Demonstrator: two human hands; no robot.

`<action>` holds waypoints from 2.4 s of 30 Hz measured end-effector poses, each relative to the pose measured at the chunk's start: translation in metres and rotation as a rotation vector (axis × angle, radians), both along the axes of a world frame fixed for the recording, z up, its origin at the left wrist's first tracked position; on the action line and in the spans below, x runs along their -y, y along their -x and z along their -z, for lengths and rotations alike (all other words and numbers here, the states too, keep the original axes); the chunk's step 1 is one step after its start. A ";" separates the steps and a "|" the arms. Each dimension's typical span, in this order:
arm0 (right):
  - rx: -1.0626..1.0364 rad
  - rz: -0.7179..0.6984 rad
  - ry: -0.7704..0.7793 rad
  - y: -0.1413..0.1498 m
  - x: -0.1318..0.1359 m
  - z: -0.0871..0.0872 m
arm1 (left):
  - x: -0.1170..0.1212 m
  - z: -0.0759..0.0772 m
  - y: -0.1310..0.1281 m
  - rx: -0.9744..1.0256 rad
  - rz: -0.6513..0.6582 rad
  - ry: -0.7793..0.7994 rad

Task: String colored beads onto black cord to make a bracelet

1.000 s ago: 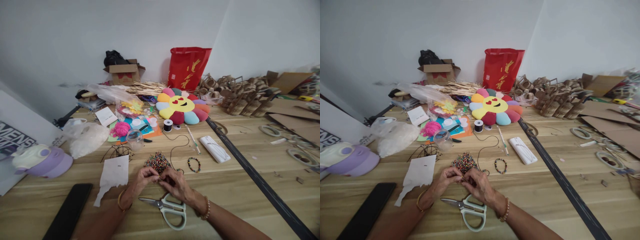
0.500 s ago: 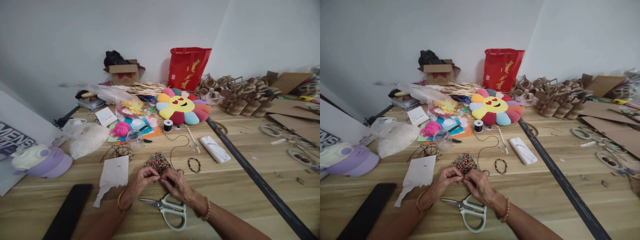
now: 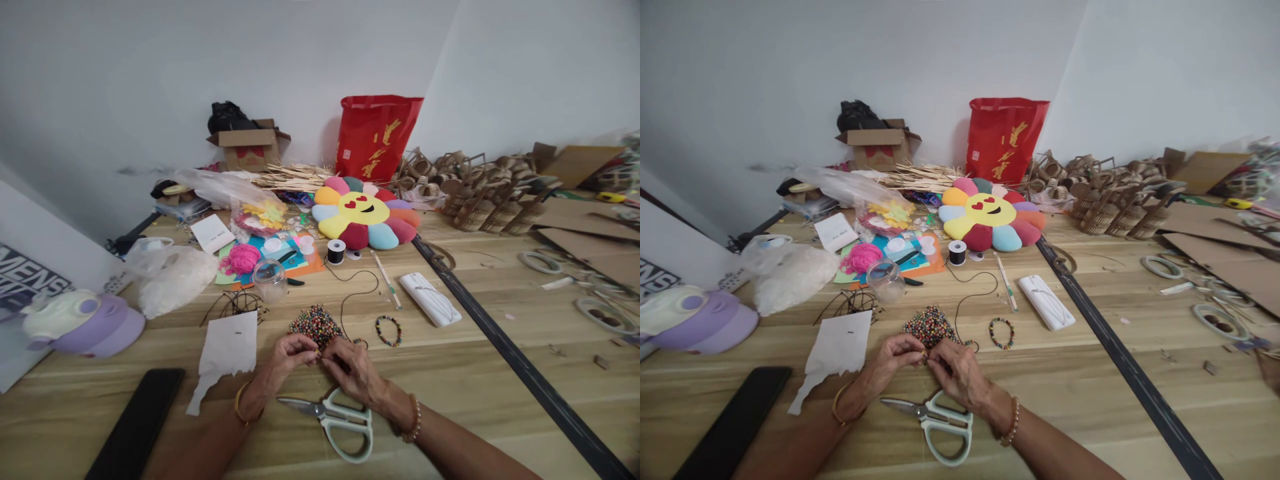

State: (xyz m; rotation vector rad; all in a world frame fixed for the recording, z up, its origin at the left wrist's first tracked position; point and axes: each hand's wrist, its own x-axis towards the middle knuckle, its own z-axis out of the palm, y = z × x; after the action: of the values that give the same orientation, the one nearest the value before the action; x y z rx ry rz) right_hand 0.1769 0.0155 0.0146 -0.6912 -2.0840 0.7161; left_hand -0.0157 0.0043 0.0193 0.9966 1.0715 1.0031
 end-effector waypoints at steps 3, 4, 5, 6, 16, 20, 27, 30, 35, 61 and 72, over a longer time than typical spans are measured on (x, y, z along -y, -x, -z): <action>0.002 0.006 0.011 0.000 0.000 -0.001 | -0.001 0.002 0.001 -0.017 0.014 -0.010; 0.000 0.006 0.014 0.000 0.000 -0.001 | -0.001 0.002 0.001 -0.017 0.016 -0.009; -0.001 0.005 0.016 0.000 0.000 0.000 | -0.001 0.003 0.001 -0.014 0.015 -0.007; -0.004 0.004 0.016 0.000 0.000 0.000 | -0.001 0.003 0.001 -0.010 0.014 -0.004; 0.007 0.004 0.004 -0.001 -0.001 0.005 | -0.001 0.000 0.000 -0.013 0.013 -0.009; -0.006 0.002 0.014 -0.001 0.000 0.005 | 0.000 0.000 0.000 -0.015 0.004 -0.011; 0.006 0.006 0.007 -0.002 -0.001 0.003 | 0.000 -0.001 0.000 -0.040 0.028 -0.030; 0.004 0.003 0.011 -0.002 -0.001 0.004 | 0.000 -0.003 0.000 -0.052 0.047 -0.043; 0.003 -0.007 0.013 -0.002 -0.001 0.006 | 0.000 -0.005 -0.001 -0.065 0.062 -0.050; 0.010 -0.005 0.022 -0.001 0.000 0.003 | 0.000 -0.003 0.000 -0.024 0.044 -0.018; 0.006 -0.018 0.031 -0.002 -0.002 0.008 | 0.000 0.002 0.000 0.005 0.016 -0.031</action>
State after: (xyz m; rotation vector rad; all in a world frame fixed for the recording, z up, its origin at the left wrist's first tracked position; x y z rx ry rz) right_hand 0.1789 0.0171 0.0068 -0.6933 -2.0911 0.7580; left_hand -0.0161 0.0047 0.0172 1.0258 1.0448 1.0112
